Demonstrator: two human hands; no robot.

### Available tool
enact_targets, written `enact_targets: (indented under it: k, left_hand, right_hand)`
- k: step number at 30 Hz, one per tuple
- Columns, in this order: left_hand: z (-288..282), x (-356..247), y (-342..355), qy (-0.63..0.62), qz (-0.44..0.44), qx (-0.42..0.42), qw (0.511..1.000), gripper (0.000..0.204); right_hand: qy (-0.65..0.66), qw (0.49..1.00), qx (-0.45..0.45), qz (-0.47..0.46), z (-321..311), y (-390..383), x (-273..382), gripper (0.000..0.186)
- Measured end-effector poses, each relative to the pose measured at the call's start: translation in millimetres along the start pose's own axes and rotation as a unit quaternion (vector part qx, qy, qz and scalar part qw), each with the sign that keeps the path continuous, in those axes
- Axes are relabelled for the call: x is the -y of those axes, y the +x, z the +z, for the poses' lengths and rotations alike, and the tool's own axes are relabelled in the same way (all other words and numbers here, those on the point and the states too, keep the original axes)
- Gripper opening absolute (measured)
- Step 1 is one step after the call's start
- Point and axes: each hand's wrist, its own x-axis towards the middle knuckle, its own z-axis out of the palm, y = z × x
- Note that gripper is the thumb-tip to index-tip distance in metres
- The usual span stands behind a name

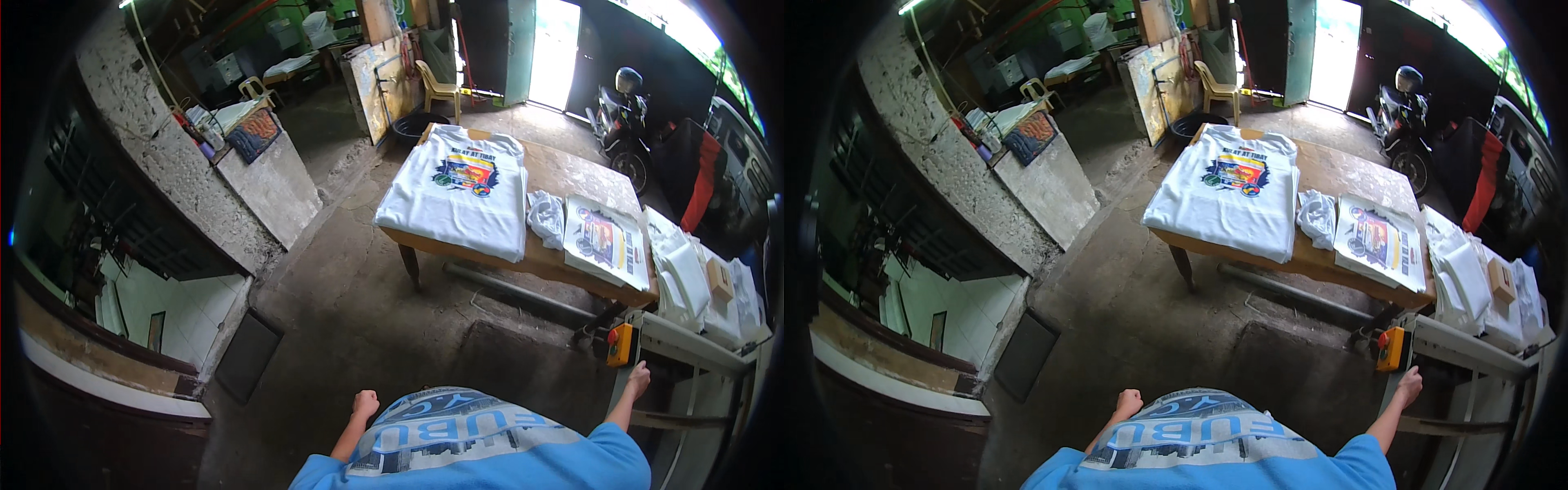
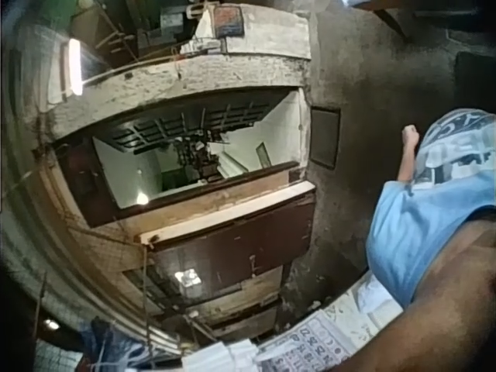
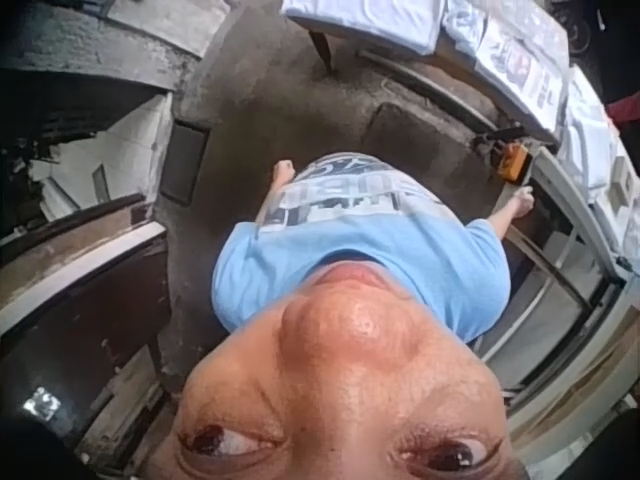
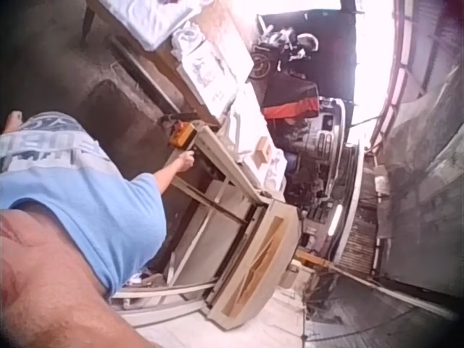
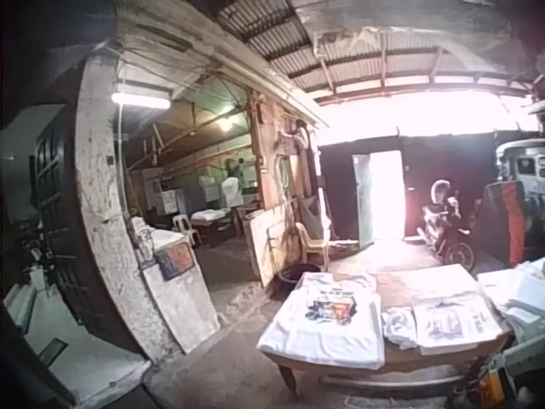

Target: Placing fabric on a heat press and aligning transfer paper for printing.

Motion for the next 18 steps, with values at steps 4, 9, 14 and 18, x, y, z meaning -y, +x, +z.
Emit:
enact_targets:
  k: [4, 9, 14, 18]
  left_hand:
    - [-3.7, -11.5, 5.7, 0.011, 0.008, 0.019, 1.0, 0.008]
    - [-10.0, -36.5, 21.4, 0.078, 0.139, 0.049, 0.986, 0.011]
    - [-58.0, -90.0, 57.2, 0.066, 0.219, -0.008, 0.974, 0.007]
    - [-77.2, -100.3, 63.2, 0.012, 0.216, -0.091, 0.972, 0.007]
  right_hand:
    - [-0.005, 1.0, 0.013, -0.01, 12.4, 9.8, -7.4, 0.058]
    - [-0.004, 0.999, 0.029, -0.044, 39.5, 40.9, -26.7, 0.057]
    - [-0.016, 0.996, 0.015, -0.091, 40.7, 47.7, -46.0, 0.052]
    - [-0.065, 0.997, -0.037, 0.035, 31.9, 46.8, -35.8, 0.05]
